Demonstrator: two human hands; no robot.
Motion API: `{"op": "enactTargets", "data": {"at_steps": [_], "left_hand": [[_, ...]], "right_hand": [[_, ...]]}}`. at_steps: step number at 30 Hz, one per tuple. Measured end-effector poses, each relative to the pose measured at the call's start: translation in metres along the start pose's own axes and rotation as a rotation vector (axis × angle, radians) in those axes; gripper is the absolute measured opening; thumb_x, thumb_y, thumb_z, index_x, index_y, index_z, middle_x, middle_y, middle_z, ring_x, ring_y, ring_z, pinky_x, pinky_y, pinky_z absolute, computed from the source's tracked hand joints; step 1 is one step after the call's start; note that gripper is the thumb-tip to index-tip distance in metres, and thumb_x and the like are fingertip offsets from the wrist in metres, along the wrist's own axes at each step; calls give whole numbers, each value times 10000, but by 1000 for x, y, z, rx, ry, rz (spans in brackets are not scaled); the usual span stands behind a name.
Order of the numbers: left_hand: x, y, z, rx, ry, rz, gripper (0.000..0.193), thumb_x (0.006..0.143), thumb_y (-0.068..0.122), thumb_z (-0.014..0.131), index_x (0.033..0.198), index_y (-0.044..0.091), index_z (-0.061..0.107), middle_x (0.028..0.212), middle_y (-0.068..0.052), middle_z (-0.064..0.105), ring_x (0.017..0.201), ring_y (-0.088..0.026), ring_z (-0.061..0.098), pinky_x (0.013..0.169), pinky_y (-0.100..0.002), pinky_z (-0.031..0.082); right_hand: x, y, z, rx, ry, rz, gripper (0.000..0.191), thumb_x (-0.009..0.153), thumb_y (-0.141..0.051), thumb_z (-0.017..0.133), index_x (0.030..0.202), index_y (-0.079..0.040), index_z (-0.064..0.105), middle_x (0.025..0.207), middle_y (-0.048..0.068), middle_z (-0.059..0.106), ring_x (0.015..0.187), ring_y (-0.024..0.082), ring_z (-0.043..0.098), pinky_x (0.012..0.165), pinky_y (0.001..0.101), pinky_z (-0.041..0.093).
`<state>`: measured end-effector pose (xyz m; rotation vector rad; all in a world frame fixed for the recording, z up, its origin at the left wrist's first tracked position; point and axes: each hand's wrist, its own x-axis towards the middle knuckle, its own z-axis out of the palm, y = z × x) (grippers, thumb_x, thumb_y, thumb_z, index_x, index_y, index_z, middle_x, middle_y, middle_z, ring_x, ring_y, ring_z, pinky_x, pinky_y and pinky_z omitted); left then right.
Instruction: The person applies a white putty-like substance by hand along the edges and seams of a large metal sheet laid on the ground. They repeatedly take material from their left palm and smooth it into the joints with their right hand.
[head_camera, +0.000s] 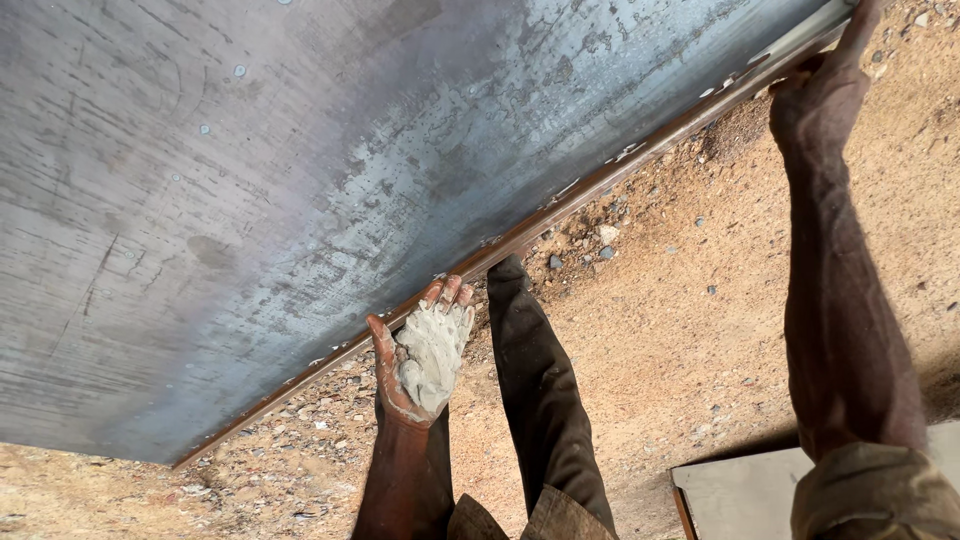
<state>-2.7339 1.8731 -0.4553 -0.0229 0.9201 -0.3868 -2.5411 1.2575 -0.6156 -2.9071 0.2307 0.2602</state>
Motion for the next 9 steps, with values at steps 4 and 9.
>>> {"op": "enactTargets", "data": {"at_steps": [4,9], "left_hand": [[-1,3,-2,-8,4,-5,1091,958,773,445,1646,-33,185,1714,-203,253,1607,-340,215,1332,-444,168],[-4,5,-5,-1,-8,-11,1106,958,780,442,1655,-34,167,1718,-197,246,1610,-335,211,1338,-443,163]], "right_hand": [[-24,-25,17,-12,39,-30,827,1108,138,392,1718,-205,-47,1129,153,832,768,158,778,624,286,636],[-50,-63,27,0,150,-120,795,1112,93,359,1725,-246,-18,1339,202,793,807,143,802,623,272,660]]}}
